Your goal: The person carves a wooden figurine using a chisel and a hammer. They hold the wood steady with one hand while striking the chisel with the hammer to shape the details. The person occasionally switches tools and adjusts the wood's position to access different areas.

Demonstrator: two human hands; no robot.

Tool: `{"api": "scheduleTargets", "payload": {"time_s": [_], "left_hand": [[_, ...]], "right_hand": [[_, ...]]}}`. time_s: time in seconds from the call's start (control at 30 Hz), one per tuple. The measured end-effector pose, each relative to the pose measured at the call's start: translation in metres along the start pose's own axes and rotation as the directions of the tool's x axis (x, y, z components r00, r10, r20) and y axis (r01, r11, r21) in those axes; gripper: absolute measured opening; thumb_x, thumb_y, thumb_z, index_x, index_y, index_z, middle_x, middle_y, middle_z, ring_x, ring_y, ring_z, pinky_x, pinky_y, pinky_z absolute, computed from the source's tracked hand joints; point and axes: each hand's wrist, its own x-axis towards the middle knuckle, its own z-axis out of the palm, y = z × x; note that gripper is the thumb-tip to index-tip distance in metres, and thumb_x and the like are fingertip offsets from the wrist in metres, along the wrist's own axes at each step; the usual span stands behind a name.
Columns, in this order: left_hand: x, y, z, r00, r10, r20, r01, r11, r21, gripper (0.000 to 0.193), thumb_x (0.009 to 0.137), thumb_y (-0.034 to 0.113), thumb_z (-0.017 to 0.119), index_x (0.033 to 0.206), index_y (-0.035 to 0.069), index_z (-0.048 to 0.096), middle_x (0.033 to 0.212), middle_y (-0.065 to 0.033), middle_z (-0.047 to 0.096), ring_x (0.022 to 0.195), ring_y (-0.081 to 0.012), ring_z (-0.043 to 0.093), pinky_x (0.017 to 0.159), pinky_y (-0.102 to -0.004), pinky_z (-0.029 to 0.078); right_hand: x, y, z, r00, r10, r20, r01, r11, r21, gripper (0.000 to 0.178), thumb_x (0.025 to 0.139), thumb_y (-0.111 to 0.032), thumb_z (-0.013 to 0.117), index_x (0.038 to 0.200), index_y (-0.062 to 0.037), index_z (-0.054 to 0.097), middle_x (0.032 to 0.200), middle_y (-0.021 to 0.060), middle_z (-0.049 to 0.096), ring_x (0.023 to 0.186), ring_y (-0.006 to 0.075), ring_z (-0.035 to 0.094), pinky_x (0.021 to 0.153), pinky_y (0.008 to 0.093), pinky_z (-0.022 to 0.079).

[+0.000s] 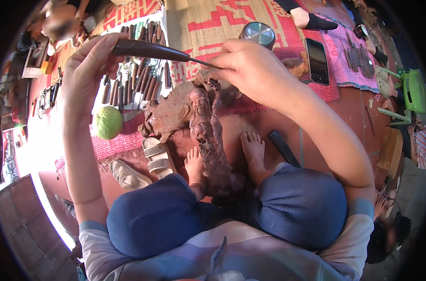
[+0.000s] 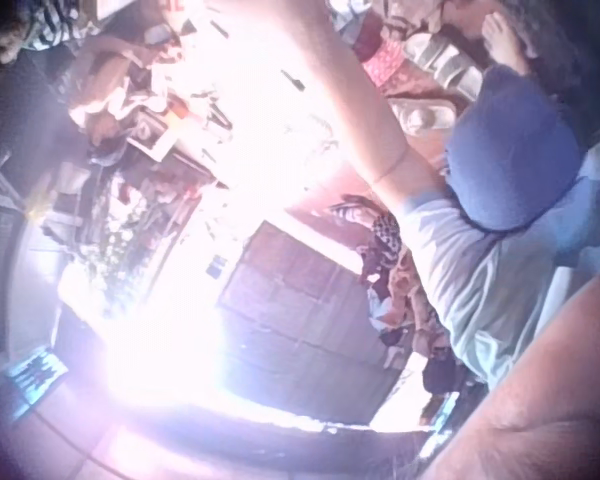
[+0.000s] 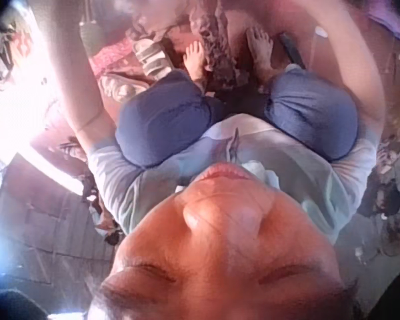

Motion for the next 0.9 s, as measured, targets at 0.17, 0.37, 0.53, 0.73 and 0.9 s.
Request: {"api": "scheduleTargets", "payload": {"time_s": [0.17,0.37,0.53,0.73,0.9], "left_hand": [[0.011,-0.053,0.05,0.969,0.164,0.187,-0.158,0.986,-0.049,0.031,0.087,0.014,0.071,0.115,0.004,0.064,0.098,-0.0036,0.069,0.087,-0.0074,0.063,0.075,-0.0252,0.052],[-0.009,-0.123,0.094,0.893,0.058,0.447,-0.004,0.993,-0.121,0.015,0.091,0.001,0.062,0.105,0.0,0.057,0.102,-0.0066,0.062,0.094,-0.0139,0.063,0.087,-0.0275,0.052],[-0.008,-0.149,0.071,0.981,-0.038,0.191,0.094,0.952,-0.292,0.022,0.093,-0.002,0.058,0.112,0.001,0.048,0.096,-0.008,0.061,0.094,-0.0157,0.065,0.086,-0.0293,0.055],[-0.012,-0.176,0.064,0.964,-0.1,0.245,0.129,0.986,-0.104,0.023,0.092,0.002,0.061,0.112,0.002,0.048,0.097,-0.007,0.06,0.095,-0.0146,0.064,0.086,-0.0295,0.055],[-0.009,-0.18,0.066,0.904,-0.064,0.422,0.012,0.992,0.125,0.012,0.093,-0.004,0.055,0.104,0.0,0.052,0.1,-0.0039,0.057,0.099,-0.0146,0.061,0.092,-0.0312,0.053]], "right_hand": [[-0.015,0.023,0.037,0.971,0.239,-0.015,-0.221,0.92,0.324,0.017,0.081,-0.012,0.07,0.096,-0.0042,0.072,0.077,0.0127,0.063,0.068,0.0211,0.061,0.063,0.0311,0.046],[-0.037,0.025,0.064,0.91,0.353,0.218,-0.415,0.773,0.48,0.023,0.084,-0.018,0.071,0.103,-0.0039,0.071,0.082,0.0114,0.067,0.072,0.0158,0.064,0.068,0.0293,0.049],[-0.089,0.052,0.082,0.774,0.477,0.417,-0.632,0.613,0.474,0.04,0.089,-0.025,0.067,0.121,-0.0003,0.061,0.107,0.0148,0.07,0.097,0.0189,0.066,0.085,0.0326,0.051],[-0.17,0.067,0.13,0.607,0.647,0.461,-0.686,0.72,-0.107,0.042,0.082,-0.021,0.072,0.118,-0.0051,0.058,0.117,0.0185,0.059,0.106,0.0375,0.058,0.091,0.042,0.047],[-0.252,0.092,0.132,0.538,0.802,0.26,-0.777,0.591,-0.217,0.055,0.072,-0.019,0.079,0.113,-0.0066,0.046,0.116,0.021,0.05,0.107,0.0438,0.051,0.09,0.0467,0.044]]}}
